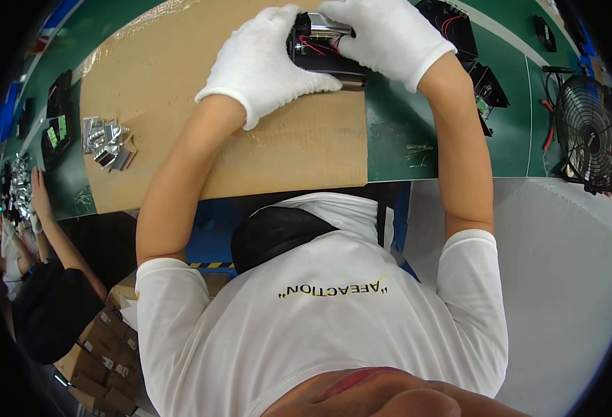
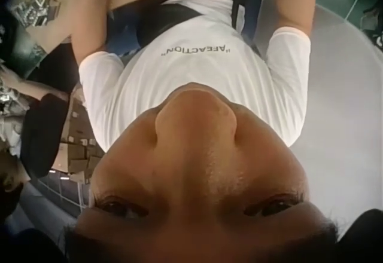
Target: Manually assembling electronic components and circuit boards into plastic housings at a factory workstation.
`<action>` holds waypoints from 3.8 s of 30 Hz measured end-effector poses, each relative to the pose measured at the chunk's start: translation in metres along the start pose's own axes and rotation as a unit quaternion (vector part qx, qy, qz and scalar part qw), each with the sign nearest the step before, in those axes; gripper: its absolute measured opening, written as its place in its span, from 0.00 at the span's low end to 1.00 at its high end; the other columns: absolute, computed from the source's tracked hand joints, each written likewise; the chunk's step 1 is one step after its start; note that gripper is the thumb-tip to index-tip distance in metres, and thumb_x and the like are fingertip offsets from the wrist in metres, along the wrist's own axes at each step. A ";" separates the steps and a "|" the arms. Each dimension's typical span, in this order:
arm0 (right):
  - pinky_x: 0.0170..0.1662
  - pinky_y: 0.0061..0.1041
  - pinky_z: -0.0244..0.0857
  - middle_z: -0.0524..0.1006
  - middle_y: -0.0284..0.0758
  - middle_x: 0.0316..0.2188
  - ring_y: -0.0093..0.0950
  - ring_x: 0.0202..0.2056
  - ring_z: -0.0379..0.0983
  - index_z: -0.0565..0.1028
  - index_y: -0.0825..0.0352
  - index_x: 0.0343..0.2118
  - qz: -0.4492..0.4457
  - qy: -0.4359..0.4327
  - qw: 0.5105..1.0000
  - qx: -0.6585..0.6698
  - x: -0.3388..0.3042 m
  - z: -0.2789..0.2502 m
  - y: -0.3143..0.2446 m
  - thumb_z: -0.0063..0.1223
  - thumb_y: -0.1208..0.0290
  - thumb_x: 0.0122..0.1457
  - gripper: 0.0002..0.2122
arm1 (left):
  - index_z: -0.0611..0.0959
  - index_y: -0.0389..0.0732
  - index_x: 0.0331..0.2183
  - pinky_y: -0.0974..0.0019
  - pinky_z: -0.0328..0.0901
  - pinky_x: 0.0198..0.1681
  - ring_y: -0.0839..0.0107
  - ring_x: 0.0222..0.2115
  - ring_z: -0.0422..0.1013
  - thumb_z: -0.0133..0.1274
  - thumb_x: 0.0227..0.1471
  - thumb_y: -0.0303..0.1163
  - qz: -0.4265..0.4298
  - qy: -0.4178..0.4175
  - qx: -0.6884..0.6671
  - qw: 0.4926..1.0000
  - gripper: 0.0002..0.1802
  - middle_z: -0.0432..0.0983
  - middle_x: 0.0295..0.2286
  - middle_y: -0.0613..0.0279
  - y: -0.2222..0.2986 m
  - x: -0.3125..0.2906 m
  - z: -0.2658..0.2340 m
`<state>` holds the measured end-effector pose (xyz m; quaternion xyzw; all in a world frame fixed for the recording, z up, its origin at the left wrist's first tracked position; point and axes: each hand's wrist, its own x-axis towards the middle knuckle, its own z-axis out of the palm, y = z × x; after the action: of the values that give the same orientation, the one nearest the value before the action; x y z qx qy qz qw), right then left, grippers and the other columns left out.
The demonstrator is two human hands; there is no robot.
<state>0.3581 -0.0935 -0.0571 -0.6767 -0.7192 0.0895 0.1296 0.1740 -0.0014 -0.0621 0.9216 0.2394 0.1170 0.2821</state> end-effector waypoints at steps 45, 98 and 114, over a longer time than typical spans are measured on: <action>0.49 0.40 0.73 0.84 0.45 0.35 0.49 0.40 0.80 0.81 0.68 0.38 0.169 0.153 0.956 -0.183 0.207 -0.059 0.082 0.49 0.71 0.60 0.11 | 0.86 0.38 0.42 0.54 0.71 0.50 0.53 0.45 0.77 0.58 0.53 0.41 0.006 0.063 -0.002 0.998 0.19 0.80 0.44 0.48 -0.040 0.018 -0.018; 0.32 0.22 0.67 0.81 0.41 0.35 0.24 0.28 0.73 0.77 0.70 0.47 0.119 0.262 0.605 0.742 -0.014 -0.002 0.013 0.53 0.72 0.63 0.11 | 0.87 0.46 0.48 0.63 0.72 0.49 0.60 0.42 0.79 0.55 0.58 0.37 -0.012 0.095 0.096 0.991 0.17 0.85 0.41 0.62 -0.041 0.024 -0.045; 0.36 0.19 0.67 0.80 0.41 0.35 0.25 0.33 0.76 0.75 0.73 0.53 0.198 0.219 0.725 0.622 -0.021 0.026 0.002 0.44 0.69 0.69 0.16 | 0.88 0.47 0.47 0.61 0.72 0.52 0.61 0.41 0.78 0.61 0.53 0.43 -0.011 0.034 0.167 0.985 0.21 0.85 0.37 0.61 0.004 0.000 -0.034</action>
<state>0.3529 -0.1128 -0.0842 -0.5721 -0.3039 0.3895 0.6547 0.1640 0.0117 -0.0321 0.9486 0.2751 0.1036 0.1172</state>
